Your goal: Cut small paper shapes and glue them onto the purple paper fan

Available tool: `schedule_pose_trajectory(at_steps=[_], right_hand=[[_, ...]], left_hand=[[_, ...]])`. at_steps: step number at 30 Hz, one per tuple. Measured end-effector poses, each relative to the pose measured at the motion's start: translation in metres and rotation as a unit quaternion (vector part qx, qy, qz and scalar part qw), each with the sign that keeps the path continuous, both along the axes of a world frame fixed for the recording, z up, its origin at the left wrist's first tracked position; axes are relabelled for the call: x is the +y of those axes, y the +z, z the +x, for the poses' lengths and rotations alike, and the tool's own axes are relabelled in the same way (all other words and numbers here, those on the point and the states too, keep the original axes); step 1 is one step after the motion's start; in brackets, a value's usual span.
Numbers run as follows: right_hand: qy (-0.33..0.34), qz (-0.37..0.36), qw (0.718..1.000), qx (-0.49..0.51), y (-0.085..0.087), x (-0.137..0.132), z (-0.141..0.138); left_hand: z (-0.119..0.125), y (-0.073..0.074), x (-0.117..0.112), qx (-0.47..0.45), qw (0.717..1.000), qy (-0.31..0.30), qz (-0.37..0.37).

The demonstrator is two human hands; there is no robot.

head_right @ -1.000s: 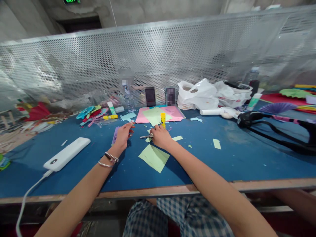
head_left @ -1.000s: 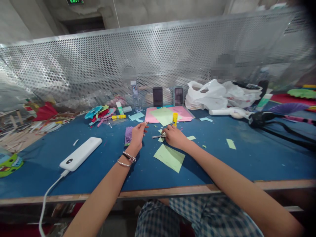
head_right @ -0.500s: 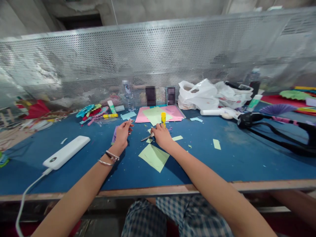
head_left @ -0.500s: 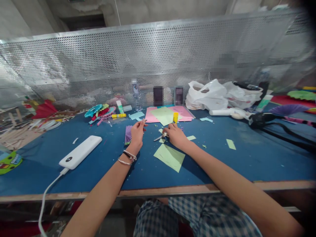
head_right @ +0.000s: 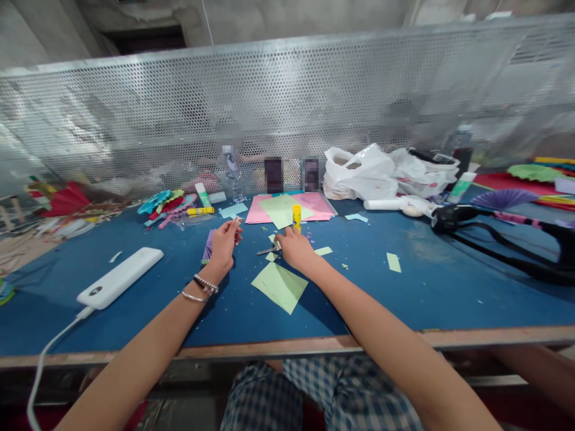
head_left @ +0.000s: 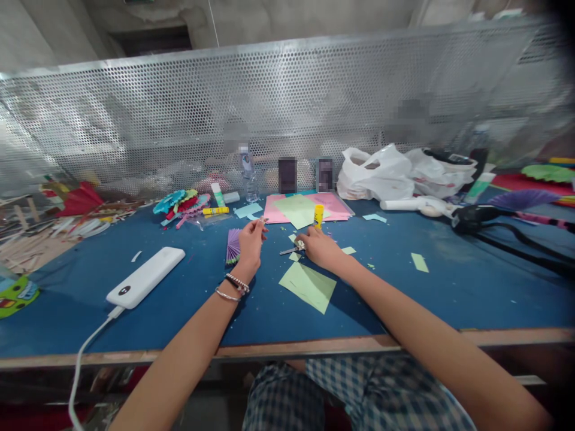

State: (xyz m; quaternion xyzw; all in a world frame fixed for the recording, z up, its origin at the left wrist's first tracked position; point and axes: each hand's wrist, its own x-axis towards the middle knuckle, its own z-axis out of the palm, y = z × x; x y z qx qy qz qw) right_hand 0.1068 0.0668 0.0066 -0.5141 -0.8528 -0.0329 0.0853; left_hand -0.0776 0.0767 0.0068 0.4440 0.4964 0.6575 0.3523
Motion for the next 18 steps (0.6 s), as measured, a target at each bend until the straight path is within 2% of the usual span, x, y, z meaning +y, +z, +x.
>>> schedule_pose_trajectory(at_steps=[18], right_hand=[[0.004, 0.03, 0.999, 0.029, -0.0063, 0.0001, -0.0032]], left_hand=[[0.0004, 0.002, -0.0021, 0.01, 1.0, 0.002, -0.016]])
